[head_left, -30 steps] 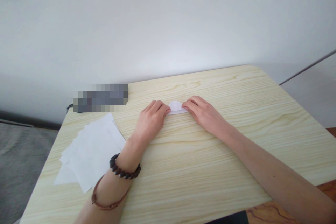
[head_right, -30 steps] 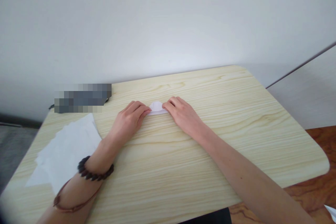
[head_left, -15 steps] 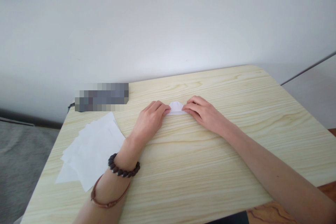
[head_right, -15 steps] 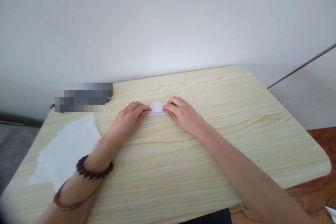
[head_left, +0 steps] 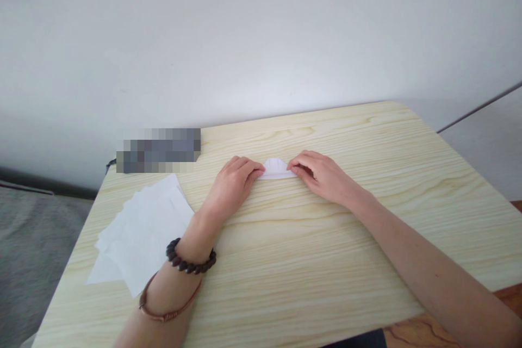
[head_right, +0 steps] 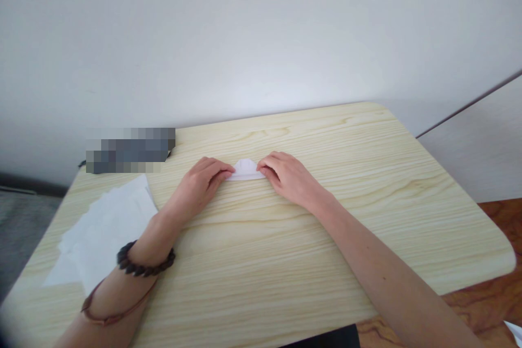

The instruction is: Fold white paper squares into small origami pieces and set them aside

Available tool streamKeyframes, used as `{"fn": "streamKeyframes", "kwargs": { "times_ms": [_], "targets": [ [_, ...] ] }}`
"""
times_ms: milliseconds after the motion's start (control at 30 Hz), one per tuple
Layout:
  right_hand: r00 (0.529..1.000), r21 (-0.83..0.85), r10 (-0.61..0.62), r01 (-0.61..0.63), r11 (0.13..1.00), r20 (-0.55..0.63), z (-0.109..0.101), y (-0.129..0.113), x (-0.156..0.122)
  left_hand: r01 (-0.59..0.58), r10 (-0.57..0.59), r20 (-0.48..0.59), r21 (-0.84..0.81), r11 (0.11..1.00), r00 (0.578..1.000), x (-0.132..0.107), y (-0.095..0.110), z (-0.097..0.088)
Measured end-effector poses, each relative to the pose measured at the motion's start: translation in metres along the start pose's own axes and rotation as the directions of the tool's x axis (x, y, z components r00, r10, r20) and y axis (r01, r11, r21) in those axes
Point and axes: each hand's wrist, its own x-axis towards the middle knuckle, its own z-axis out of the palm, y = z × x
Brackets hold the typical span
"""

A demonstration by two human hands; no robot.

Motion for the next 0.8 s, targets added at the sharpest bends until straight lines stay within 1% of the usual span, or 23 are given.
{"fn": "streamKeyframes", "kwargs": {
  "times_ms": [200, 400, 567, 700, 800],
  "targets": [
    [0.999, -0.018, 0.051, -0.051, 0.999, -0.01, 0.001, -0.006, 0.003, 0.042, -0.042, 0.0, -0.006, 0.999, 0.999, 0.0, 0.002, 0.002],
    [0.985, -0.046, 0.171, -0.172, 0.984, -0.031, 0.006, -0.012, 0.008, 0.124, -0.124, -0.02, -0.006, 0.992, 0.992, 0.0, 0.005, 0.004],
    [0.963, -0.01, 0.268, -0.268, 0.963, -0.015, 0.006, -0.014, 0.009, 0.175, -0.176, -0.043, -0.043, 0.984, 0.983, 0.0, 0.002, 0.007],
    [0.962, 0.013, 0.274, -0.274, 0.962, -0.001, 0.003, -0.012, 0.008, 0.247, -0.248, -0.055, -0.021, 0.969, 0.967, 0.002, 0.004, 0.007],
    [0.957, 0.064, 0.286, -0.289, 0.955, 0.045, 0.0, -0.007, 0.009, 0.313, -0.313, -0.014, 0.018, 0.95, 0.95, 0.004, 0.008, 0.003]
  ]
}}
